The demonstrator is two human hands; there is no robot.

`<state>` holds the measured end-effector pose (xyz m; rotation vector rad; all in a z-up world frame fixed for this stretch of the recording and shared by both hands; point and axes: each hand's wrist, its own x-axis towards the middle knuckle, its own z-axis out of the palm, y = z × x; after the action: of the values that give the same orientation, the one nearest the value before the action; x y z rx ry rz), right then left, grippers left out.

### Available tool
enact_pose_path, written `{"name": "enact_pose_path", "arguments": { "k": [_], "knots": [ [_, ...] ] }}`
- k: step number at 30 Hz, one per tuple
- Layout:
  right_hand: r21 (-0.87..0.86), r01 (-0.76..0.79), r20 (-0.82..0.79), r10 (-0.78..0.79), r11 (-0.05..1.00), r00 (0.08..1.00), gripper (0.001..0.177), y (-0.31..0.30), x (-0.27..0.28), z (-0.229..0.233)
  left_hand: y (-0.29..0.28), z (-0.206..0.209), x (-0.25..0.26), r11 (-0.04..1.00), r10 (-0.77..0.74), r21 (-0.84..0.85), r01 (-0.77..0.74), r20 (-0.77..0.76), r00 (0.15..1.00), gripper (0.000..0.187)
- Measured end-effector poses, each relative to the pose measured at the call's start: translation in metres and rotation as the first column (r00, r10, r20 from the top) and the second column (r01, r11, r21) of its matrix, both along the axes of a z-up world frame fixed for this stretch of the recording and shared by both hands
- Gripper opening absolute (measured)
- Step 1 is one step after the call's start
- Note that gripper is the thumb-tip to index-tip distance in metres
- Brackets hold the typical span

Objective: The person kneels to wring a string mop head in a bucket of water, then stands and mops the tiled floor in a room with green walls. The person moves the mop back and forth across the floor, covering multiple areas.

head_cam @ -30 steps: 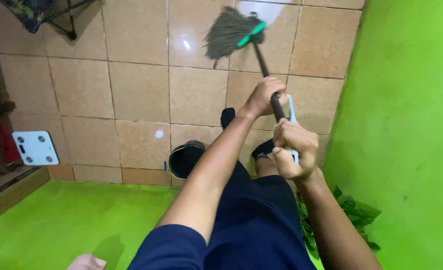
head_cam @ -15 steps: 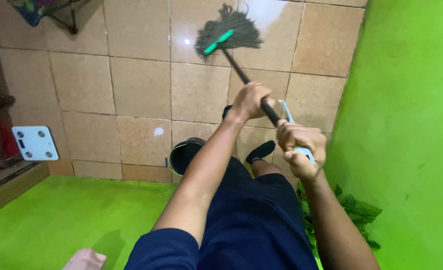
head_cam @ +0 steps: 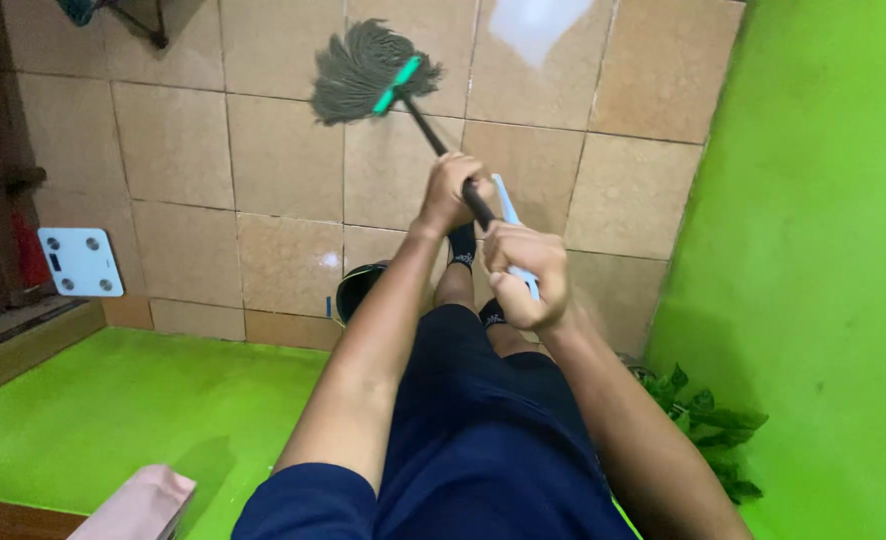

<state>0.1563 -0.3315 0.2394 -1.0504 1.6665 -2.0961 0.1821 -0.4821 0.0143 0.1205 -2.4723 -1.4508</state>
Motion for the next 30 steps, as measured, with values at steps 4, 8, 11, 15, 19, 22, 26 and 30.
{"name": "enact_pose_path", "arguments": {
  "k": [4, 8, 11, 15, 19, 22, 26, 30],
  "knots": [
    [0.093, 0.105, -0.043, -0.101, 0.99, 0.994, 0.027, 0.059, 0.012, 0.021, 0.085, 0.008, -0.024, 0.991, -0.098, 0.083, 0.103, -0.061, 0.993, 0.025],
    [0.179, 0.208, -0.124, -0.188, 0.962, 0.974, 0.026, 0.111, 0.021, 0.019, 0.166, 0.0, -0.041, 0.939, -0.254, 0.201, 0.277, -0.135, 0.958, 0.022],
    [0.209, 0.223, -0.128, -0.2, 0.952, 0.972, 0.025, 0.138, 0.021, 0.014, 0.203, 0.002, -0.048, 0.905, -0.356, 0.215, 0.367, -0.092, 0.93, 0.021],
    [0.168, 0.219, -0.049, -0.214, 0.961, 0.976, 0.03, 0.169, 0.024, 0.004, 0.212, 0.031, -0.046, 0.914, -0.37, 0.198, 0.354, 0.047, 0.928, 0.028],
    [0.107, 0.176, 0.034, -0.181, 0.979, 0.983, 0.029, 0.174, 0.033, 0.011, 0.19, 0.059, -0.02, 0.935, -0.333, 0.156, 0.32, 0.073, 0.94, 0.028],
    [0.026, 0.186, 0.068, -0.188, 0.982, 0.98, 0.03, 0.168, 0.041, -0.002, 0.165, 0.056, -0.003, 0.961, -0.277, 0.038, 0.275, 0.212, 0.937, 0.024],
    [-0.009, 0.106, 0.091, -0.105, 0.994, 0.99, 0.031, 0.145, 0.06, -0.039, 0.124, 0.019, 0.046, 0.979, -0.135, -0.115, 0.167, 0.246, 0.96, 0.017],
    [-0.099, -0.019, 0.079, 0.027, 0.995, 0.997, 0.027, 0.117, 0.074, -0.063, 0.089, -0.021, 0.08, 0.994, -0.055, -0.088, 0.067, 0.131, 0.99, 0.023]
  ]
}}
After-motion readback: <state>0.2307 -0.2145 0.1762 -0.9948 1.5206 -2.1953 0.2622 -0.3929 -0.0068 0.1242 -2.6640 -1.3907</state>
